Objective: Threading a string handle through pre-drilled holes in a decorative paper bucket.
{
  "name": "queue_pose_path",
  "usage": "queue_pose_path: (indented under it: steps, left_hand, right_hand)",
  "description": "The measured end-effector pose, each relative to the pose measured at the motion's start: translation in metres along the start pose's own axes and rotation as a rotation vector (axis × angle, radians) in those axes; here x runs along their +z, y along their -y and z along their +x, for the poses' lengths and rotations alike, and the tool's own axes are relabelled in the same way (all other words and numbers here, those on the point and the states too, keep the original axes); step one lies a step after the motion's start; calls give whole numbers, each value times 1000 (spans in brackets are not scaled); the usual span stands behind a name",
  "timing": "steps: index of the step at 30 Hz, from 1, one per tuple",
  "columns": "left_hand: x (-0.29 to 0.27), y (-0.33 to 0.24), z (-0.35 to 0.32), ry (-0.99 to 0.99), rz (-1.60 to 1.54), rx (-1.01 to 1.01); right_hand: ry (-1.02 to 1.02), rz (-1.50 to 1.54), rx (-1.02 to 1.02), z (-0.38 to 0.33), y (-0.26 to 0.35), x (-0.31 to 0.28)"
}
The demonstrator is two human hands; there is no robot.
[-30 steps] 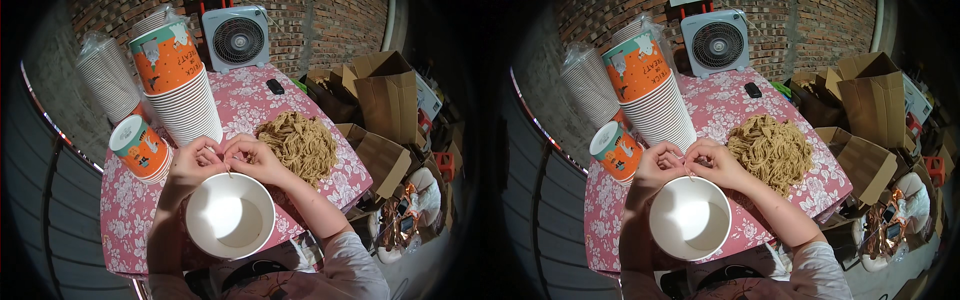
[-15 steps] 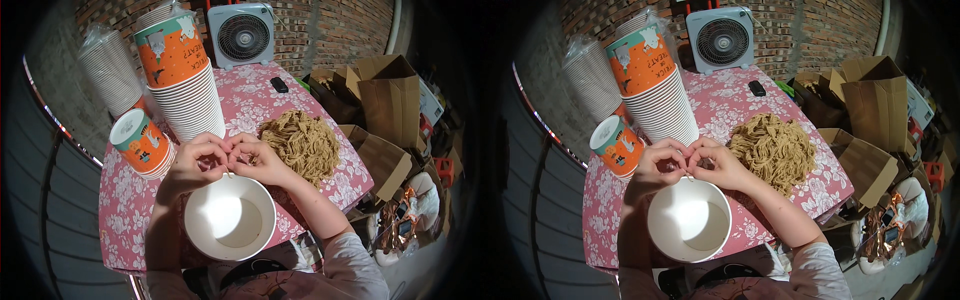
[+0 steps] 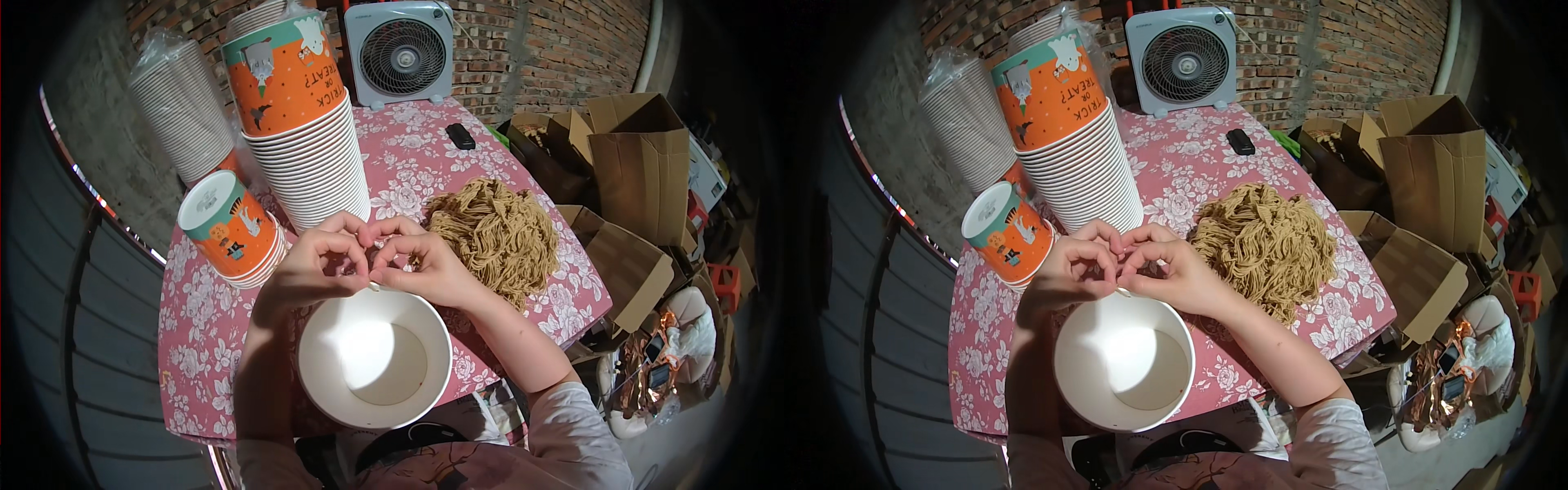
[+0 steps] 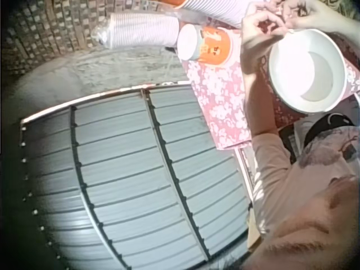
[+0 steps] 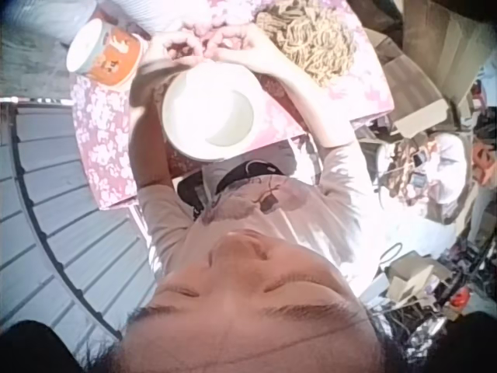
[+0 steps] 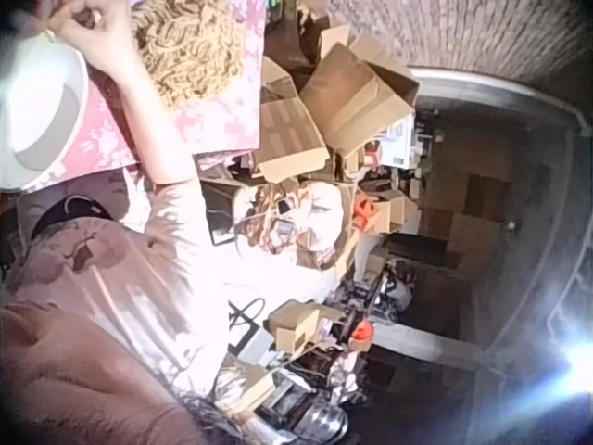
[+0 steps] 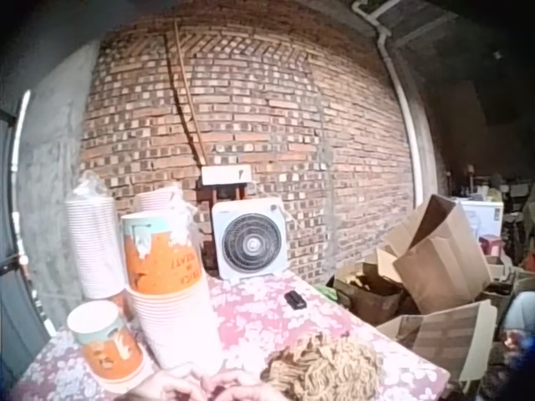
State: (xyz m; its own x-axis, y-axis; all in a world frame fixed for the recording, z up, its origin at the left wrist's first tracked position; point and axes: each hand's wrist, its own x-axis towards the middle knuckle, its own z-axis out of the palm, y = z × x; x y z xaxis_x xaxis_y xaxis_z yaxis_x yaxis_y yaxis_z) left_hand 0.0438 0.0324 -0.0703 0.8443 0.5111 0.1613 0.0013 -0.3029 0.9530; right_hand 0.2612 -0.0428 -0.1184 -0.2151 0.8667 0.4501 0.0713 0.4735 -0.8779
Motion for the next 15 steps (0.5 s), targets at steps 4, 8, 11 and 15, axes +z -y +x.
queue_pose_path:
  steps: [4, 8, 11, 15]
  left_hand:
    - [1, 3, 4, -8, -6, 26]
    - [12, -11, 3, -132, -83, -197]
    - [15, -25, 1, -107, -197, -342]
    - [16, -26, 0, -69, -367, -394]
  right_hand:
    - [-86, -26, -23, -1, 1, 4]
    - [-153, -69, 33, -3, 7, 3]
    - [-190, -157, -25, -4, 12, 4]
    - [-196, -126, -28, -5, 15, 5]
